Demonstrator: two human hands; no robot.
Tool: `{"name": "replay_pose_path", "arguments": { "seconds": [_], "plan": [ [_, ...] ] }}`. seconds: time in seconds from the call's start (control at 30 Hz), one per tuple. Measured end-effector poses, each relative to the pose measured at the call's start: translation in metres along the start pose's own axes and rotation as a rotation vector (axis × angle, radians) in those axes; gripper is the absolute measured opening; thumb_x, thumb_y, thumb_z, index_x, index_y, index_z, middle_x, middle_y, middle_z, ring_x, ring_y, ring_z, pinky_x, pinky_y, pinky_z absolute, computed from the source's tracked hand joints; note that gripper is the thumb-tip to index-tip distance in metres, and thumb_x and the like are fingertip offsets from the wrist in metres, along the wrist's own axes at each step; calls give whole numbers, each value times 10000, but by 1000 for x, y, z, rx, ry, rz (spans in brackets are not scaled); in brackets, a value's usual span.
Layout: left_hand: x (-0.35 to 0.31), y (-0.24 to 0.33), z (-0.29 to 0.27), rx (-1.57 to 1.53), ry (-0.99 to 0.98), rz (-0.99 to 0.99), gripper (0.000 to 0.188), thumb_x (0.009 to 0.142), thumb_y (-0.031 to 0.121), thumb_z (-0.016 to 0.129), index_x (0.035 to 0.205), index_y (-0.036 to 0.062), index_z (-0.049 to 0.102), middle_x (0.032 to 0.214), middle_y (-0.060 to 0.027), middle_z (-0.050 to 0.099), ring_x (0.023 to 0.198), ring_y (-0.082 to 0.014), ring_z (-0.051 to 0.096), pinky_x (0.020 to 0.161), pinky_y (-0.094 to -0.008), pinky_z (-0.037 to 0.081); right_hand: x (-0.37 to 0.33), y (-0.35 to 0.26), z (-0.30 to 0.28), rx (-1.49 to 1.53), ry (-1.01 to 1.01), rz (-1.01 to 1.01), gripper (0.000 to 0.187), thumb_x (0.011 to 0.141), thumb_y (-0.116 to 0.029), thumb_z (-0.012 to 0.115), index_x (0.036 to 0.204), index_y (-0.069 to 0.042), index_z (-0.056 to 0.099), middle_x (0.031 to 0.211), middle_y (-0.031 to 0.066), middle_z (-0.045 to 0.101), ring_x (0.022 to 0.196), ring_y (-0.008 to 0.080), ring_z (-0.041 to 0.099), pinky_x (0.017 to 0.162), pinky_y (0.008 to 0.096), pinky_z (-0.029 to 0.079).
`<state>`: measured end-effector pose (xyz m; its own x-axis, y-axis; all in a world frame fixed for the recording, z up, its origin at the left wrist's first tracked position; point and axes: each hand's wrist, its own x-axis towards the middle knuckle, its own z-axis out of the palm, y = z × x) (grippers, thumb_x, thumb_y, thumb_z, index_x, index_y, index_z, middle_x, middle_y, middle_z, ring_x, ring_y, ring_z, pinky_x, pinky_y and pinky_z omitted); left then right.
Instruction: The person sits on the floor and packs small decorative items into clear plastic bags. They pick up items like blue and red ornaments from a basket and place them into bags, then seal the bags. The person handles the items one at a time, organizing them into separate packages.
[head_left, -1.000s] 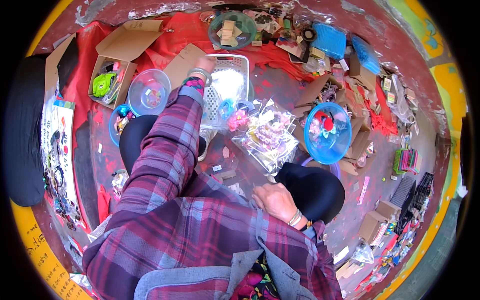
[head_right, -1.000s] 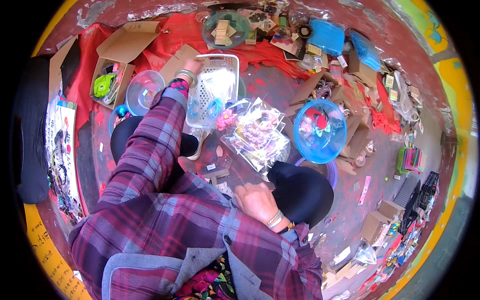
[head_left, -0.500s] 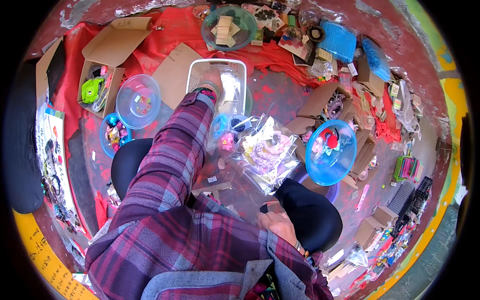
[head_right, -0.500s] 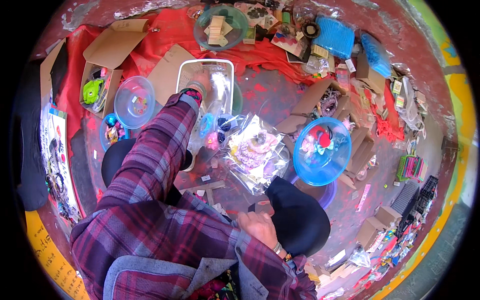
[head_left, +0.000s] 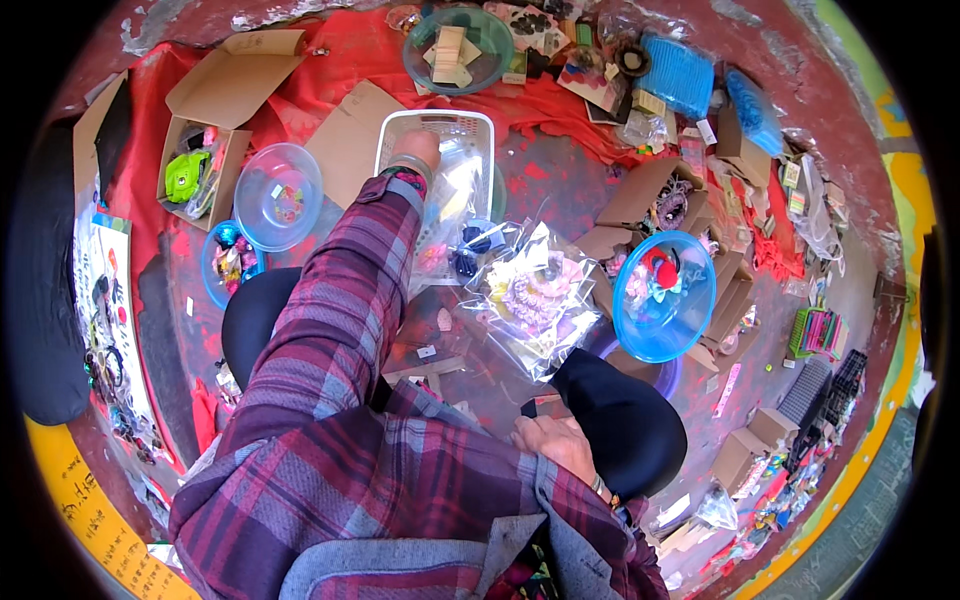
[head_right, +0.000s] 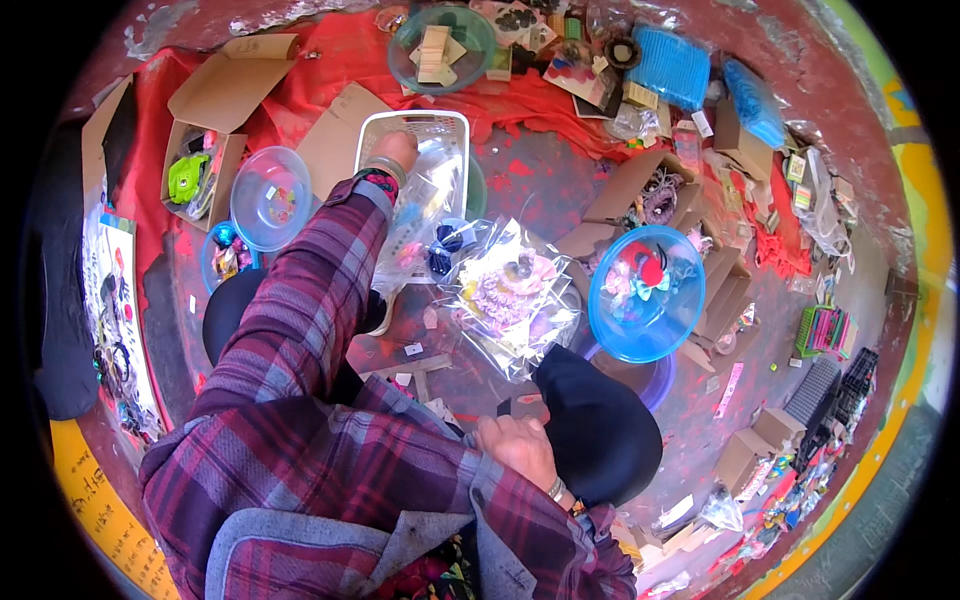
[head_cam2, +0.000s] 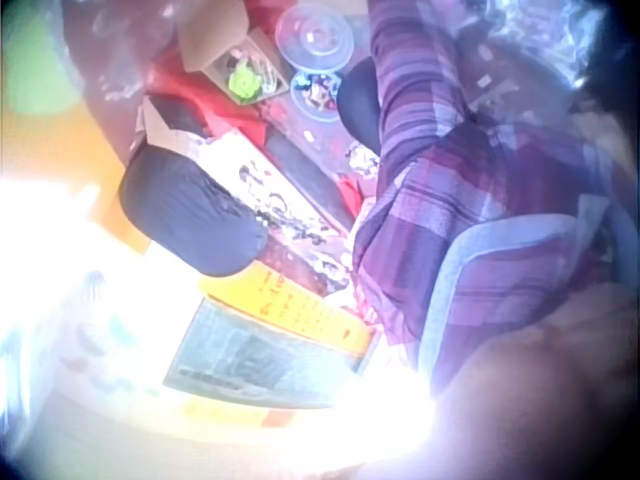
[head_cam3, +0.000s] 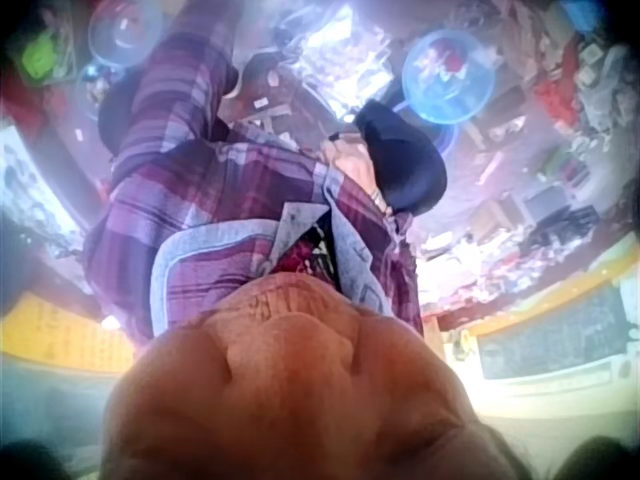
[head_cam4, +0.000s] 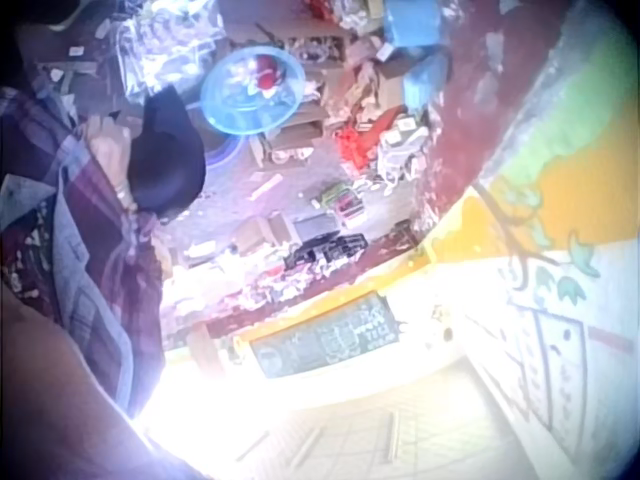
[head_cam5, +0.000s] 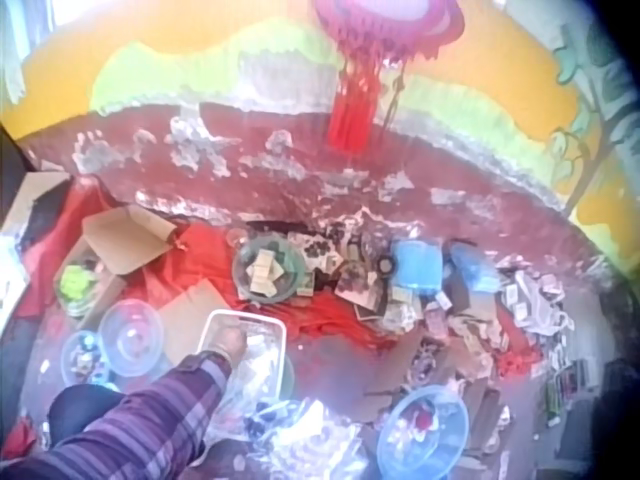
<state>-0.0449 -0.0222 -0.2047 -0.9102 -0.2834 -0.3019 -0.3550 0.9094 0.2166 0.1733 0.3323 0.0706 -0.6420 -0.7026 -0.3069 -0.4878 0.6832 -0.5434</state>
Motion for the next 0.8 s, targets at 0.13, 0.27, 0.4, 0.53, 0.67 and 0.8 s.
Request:
{"name": "replay_pose_path", "arguments": {
  "seconds": [0.13,0.27,0.4,0.53,0.67,0.8],
  "plan": [
    [-9,8,-12,149,-13,91,212,778,150,492,874,98,675,919,-155,635,897,-311,604,784,-408,481,-4,-1,4,24,21,-26,119,728,-174,597,722,-97,507,628,59,476,598,225,537,590,337,367],
    [-29,15,-24,248,-25,140,225,781,131,475,872,82,674,908,-150,644,886,-298,615,775,-397,489,-10,-3,5,-1,24,-64,120,733,-177,598,727,-96,511,632,62,486,603,229,543,592,340,373],
    [-48,34,-44,247,-43,163,233,786,127,461,864,69,672,905,-154,645,880,-302,618,774,-395,490,-12,-10,1,-37,8,-58,131,744,-190,599,733,-92,513,642,68,505,614,237,549,600,348,393],
    [-59,35,-51,172,-5,123,251,801,139,442,882,73,671,927,-149,644,889,-299,620,777,-411,488,-17,-9,6,-16,24,-110,142,762,-204,591,738,-84,517,651,75,519,621,245,552,600,359,406],
    [-72,40,-71,60,90,65,237,804,116,439,885,50,651,889,-178,634,856,-324,616,758,-421,487,-20,-10,9,-11,39,-152,151,776,-214,580,737,-80,519,649,76,522,620,249,550,593,365,408],
    [-67,33,-82,14,205,51,252,824,126,410,951,50,614,930,-184,627,888,-330,611,778,-428,483,-23,-9,12,-53,28,-179,161,786,-221,571,738,-74,528,656,78,535,638,255,562,606,372,425]
  ]
}}
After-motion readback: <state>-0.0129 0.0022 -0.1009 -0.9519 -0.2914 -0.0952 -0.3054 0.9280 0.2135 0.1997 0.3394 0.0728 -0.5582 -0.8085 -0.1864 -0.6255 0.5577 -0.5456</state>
